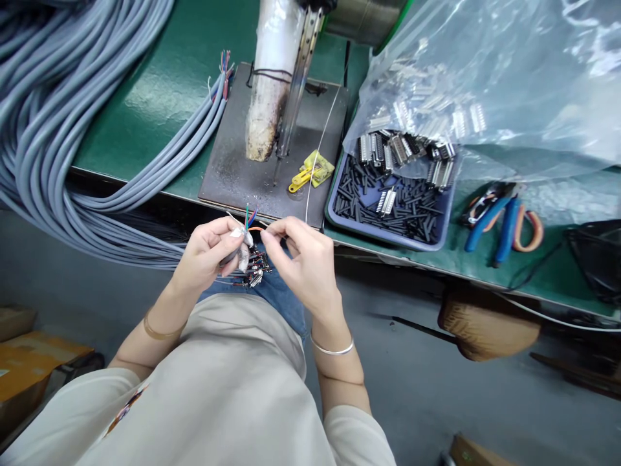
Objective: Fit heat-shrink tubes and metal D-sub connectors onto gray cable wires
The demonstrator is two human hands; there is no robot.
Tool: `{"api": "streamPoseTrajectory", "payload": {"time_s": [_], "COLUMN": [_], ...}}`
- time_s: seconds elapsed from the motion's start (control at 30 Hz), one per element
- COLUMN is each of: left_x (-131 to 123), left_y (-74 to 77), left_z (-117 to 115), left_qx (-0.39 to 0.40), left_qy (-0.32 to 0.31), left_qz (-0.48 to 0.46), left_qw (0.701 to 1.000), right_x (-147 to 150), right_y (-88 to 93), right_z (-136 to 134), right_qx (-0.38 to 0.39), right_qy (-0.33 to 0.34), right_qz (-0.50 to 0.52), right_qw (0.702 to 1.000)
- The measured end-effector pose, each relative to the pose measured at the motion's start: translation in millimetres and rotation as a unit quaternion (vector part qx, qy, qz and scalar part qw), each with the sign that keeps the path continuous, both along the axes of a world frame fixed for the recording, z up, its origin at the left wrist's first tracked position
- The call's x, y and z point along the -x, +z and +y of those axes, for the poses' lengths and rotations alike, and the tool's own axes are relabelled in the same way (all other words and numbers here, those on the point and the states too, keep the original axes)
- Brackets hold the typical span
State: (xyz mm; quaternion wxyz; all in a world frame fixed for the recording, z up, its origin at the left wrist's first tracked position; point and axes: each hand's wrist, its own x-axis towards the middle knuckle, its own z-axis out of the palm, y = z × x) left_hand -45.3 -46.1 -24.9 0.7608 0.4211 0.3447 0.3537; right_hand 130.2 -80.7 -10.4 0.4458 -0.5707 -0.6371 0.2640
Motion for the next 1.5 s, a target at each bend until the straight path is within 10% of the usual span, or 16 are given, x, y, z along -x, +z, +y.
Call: {"api": "streamPoseTrajectory", "payload": {"time_s": [0.1,0.2,0.33,0.57,1.5], "left_x": [0,1,4,6,14], "left_y": [-1.0,-0.3,2.7,7.2,10.8], "left_z": [0,1,2,3,9], "left_qx": [0.000,0.014,0.034,0.052,0.083], "left_qy": [-0.005,-0.009,-0.020,-0.044,-0.116], "left_qz": [0.007,0.006,-0.010,-0.016,-0.038], "left_qw": [1.000,1.000,0.999,0.998,0.989], "right_x": [-4,-6,-5,-7,-4], "right_y": [4.7,4.3,-3.4,-14.3,-16.2], "right_z": [-3,-5,-4,-1,3], "right_qx": [0.097,0.041,-0.089,-0.249,-0.206], "right_qy": [0.095,0.031,-0.101,-0.039,0.007], "right_qz": [0.096,0.145,0.028,-0.210,-0.089], "right_qw": [0.986,0.988,0.990,0.945,0.974]}}
